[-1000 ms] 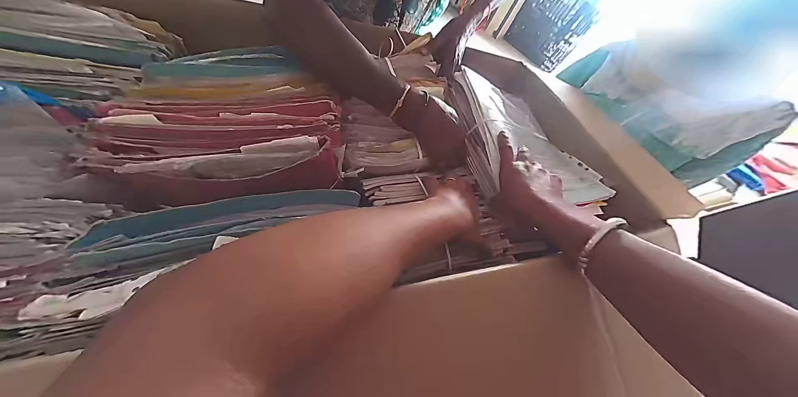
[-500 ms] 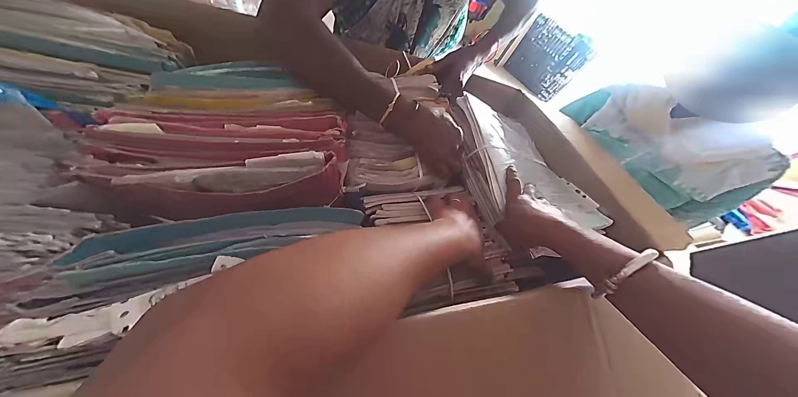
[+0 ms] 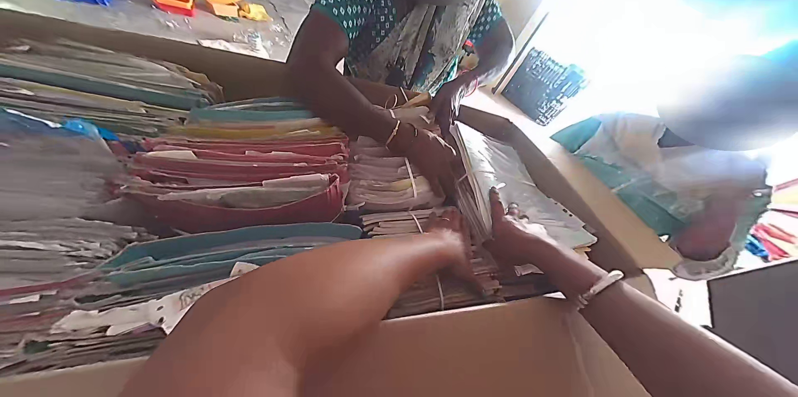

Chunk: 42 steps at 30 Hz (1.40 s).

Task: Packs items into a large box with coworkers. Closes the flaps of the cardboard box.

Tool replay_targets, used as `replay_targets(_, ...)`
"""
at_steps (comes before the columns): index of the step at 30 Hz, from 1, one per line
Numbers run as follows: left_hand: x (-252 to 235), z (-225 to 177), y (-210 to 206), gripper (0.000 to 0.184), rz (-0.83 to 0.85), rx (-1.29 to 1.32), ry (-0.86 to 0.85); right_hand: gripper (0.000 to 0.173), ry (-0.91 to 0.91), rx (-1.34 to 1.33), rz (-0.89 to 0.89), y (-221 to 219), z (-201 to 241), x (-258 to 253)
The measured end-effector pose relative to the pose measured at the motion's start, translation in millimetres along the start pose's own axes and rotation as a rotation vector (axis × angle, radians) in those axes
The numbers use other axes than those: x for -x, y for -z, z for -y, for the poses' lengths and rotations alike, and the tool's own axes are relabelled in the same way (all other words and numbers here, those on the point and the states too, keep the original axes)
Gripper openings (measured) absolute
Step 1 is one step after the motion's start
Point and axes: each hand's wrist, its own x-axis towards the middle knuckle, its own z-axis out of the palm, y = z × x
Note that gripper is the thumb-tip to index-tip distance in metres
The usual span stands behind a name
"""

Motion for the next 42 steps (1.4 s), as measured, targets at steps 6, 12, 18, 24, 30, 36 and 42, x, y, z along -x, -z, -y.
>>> replay_targets(6,-70.8,16.3,-29.6,0.116,-0.066,-0.090,-0.023,0.123,-0.079,-0.061,-0.055,-12.7,9.7,-6.0)
replay_targets(12,-61.1,18.2,-20.7,0.115,-0.167,-0.068,-0.095,0.112,0.021,-0.060,-0.099,-9.1,6.9,11.6)
replay_targets(18,-74.1,27.8,-28.0,0.121,-0.288,-0.013,-0.297,0.109,0.119,-0.003,0.061,7.0,-17.7,2.4)
replay_targets(24,-67.7,15.4,-15.4,0.101,-0.142,-0.150,-0.233,0.101,0.156,-0.083,0.020,-5.4,-32.7,-3.8)
replay_targets(30,-25.0,-12.0,47.4,0.067,0.009,-0.399,-0.065,0.115,0.240,-0.105,0.008,5.8,-29.5,3.4)
replay_targets(36,-95.8,-35.1,42.1,0.062,-0.345,-0.209,-0.026,0.088,0.633,-0.289,0.141,26.4,-97.7,-8.7)
replay_targets(42,-134.8,-34.0,4.6,0.066,-0.375,-0.143,0.066,0.066,0.518,-0.790,-0.743,-33.7,-275.9,-3.4)
